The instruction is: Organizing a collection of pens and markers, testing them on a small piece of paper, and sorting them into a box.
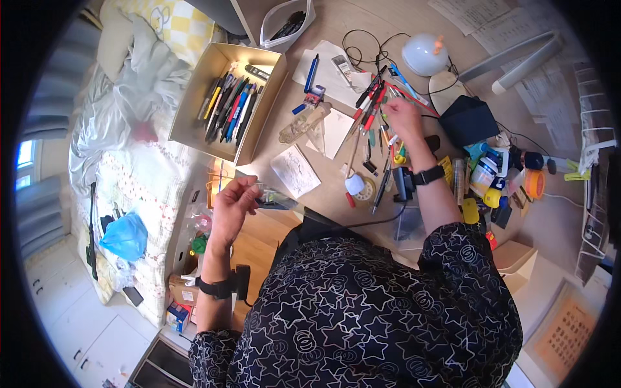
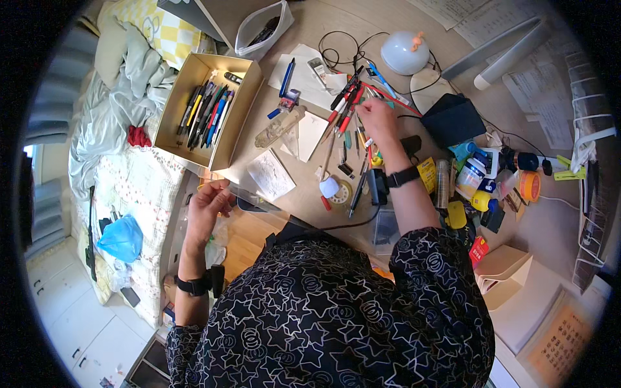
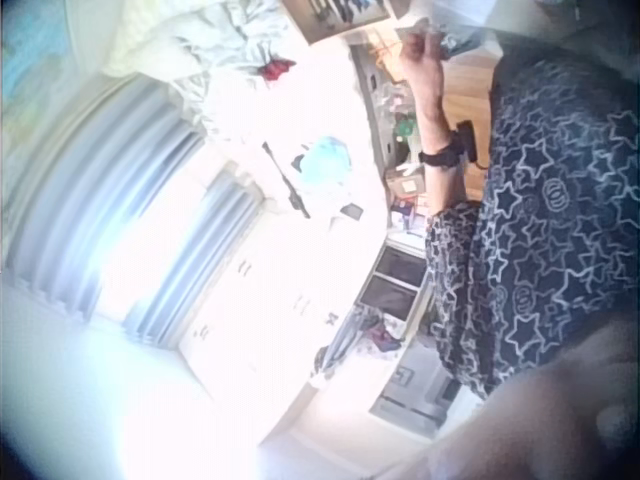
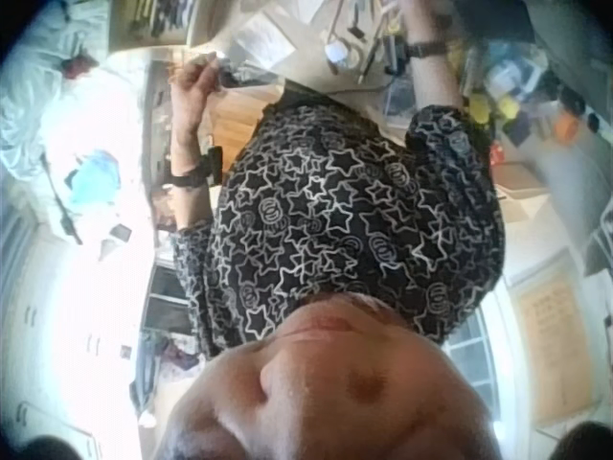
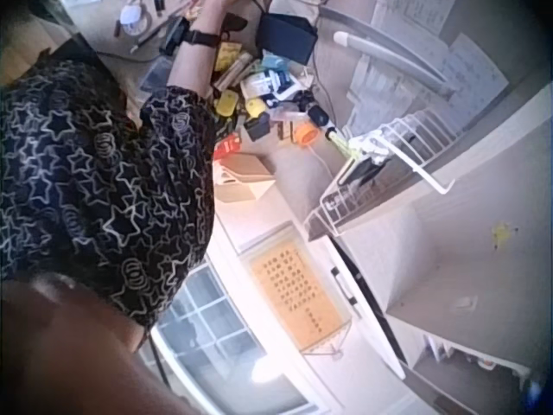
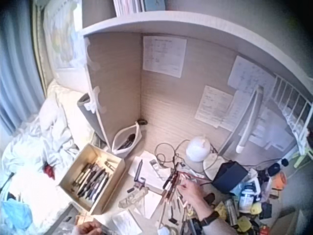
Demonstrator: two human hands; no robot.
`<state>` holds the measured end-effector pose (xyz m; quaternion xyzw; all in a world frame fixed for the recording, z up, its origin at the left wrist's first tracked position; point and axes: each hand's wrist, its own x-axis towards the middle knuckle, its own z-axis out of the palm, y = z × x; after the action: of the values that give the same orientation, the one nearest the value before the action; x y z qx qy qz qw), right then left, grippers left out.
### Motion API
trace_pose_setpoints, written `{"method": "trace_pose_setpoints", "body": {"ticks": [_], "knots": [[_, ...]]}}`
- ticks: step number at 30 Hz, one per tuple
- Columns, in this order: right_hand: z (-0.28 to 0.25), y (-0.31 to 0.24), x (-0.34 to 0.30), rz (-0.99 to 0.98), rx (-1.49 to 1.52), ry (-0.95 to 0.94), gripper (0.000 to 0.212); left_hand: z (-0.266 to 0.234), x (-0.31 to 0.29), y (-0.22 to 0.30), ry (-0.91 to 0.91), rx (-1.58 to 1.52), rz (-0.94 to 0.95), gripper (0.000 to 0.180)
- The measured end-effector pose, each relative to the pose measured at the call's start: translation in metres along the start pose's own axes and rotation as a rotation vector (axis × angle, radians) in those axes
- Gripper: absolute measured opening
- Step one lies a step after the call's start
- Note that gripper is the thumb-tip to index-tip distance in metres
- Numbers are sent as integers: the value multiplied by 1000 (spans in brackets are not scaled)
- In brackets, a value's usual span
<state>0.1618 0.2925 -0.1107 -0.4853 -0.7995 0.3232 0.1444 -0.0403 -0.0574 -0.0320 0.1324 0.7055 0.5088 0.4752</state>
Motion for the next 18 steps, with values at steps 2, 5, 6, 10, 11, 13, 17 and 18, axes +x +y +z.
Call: {"method": "trace_pose_setpoints", "body": {"ticks": [2,5,6,10,11,13,17,18], "knots": [[6,-19,4,11,-276,8,28,3,-2,-5,-7,-18,-5,24],[20,-23,18,121,-296,-65,34,10,-2,-5,-15,-36,3,25],[20,-22,21,120,-297,-63,34,12,0,-5,-21,-20,12,25],[21,-31,17,194,-314,-39,35,19,1,-4,-21,57,19,24],[21,-33,13,175,-319,-2,34,20,2,-4,-18,54,20,24],[23,-34,8,168,-339,12,31,23,4,-7,-45,46,7,24],[24,-34,-3,100,-423,80,26,27,5,-9,-79,71,24,25],[26,-33,-2,120,-430,52,28,27,5,-10,-85,77,17,25]]}}
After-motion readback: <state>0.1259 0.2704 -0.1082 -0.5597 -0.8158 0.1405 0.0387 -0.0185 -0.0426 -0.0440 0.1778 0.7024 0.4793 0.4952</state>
